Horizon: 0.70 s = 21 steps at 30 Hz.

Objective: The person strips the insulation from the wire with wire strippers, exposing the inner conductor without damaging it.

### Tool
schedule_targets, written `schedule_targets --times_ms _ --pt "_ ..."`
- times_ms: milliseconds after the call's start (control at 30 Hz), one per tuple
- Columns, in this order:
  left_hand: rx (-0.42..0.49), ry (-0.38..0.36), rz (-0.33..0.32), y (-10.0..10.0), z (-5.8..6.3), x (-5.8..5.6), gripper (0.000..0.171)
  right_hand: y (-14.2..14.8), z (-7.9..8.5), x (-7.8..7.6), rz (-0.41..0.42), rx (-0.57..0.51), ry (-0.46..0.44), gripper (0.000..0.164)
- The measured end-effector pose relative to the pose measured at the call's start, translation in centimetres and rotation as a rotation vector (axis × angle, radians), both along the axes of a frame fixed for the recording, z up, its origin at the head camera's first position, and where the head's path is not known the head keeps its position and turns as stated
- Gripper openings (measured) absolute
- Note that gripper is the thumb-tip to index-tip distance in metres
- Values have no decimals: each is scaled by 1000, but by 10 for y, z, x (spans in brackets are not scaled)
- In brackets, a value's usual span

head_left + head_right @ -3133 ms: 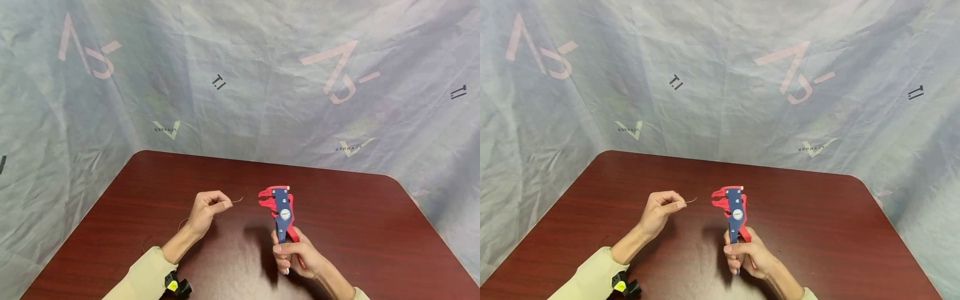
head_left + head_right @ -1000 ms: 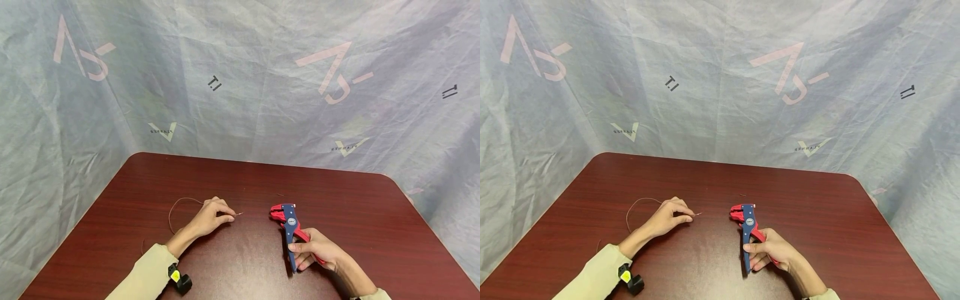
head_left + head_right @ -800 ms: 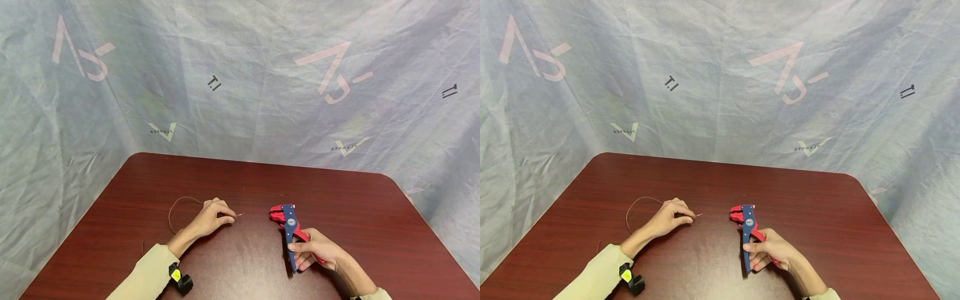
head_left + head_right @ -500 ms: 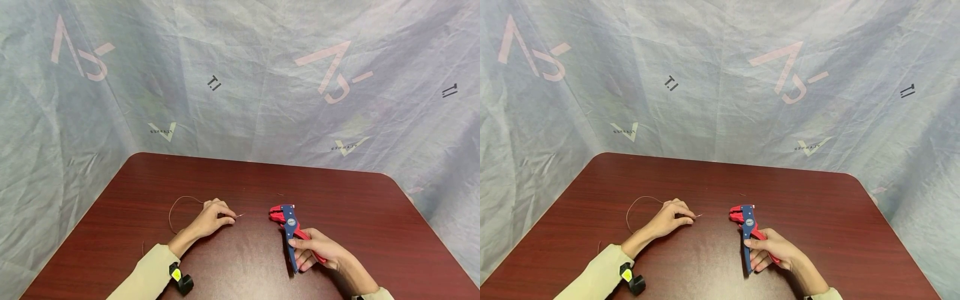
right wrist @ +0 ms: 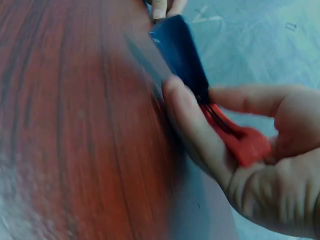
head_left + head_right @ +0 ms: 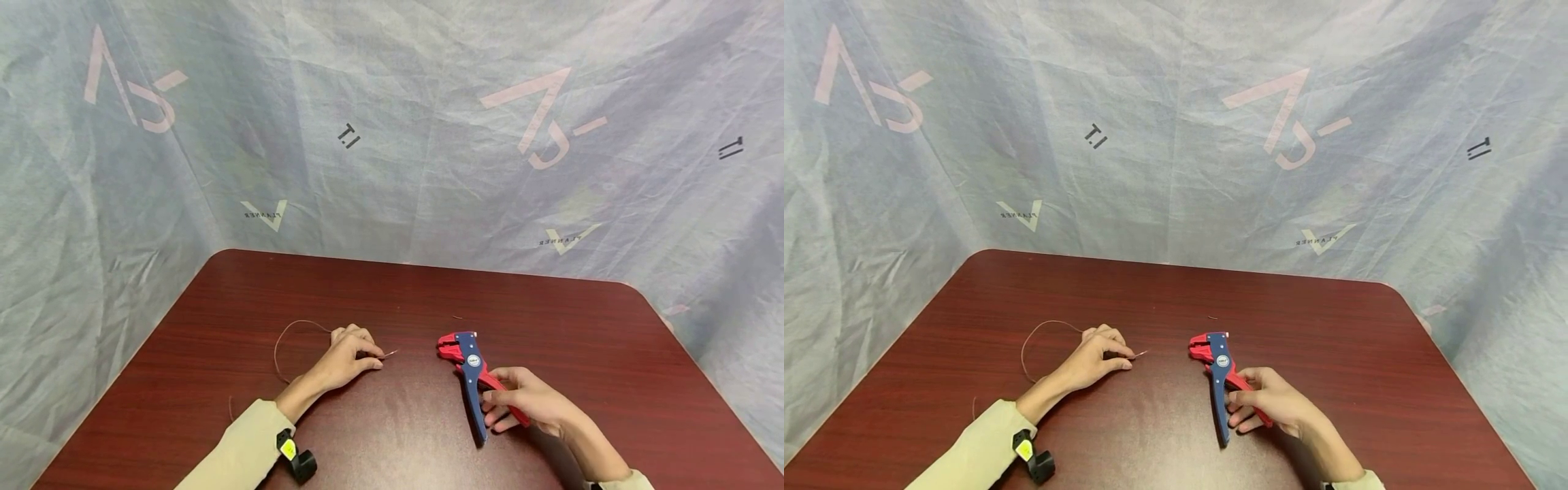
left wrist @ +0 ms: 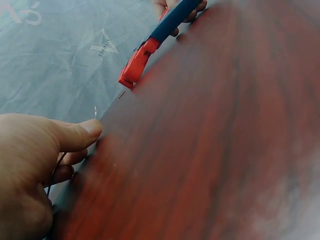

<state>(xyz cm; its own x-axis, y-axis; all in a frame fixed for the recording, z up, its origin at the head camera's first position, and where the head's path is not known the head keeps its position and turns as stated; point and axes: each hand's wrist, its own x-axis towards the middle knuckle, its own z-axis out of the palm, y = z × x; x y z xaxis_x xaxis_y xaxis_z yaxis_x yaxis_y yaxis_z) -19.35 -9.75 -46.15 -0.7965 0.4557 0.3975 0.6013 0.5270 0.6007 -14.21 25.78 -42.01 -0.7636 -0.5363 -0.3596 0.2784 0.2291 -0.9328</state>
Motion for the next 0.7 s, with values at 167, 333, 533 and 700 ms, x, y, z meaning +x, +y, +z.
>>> schedule_targets --times_ms 167,333,533,700 --pt "-16 -2 10 1 -1 0 14 -8 1 3 -127 214 186 29" --pt "-32 -22 12 2 -1 -1 14 -16 3 7 -207 510 422 16" --pt "-32 -6 5 3 -2 -1 13 -24 3 7 -284 764 589 10" --pt "-34 -21 10 4 -1 -1 14 -26 0 7 -298 804 639 12"
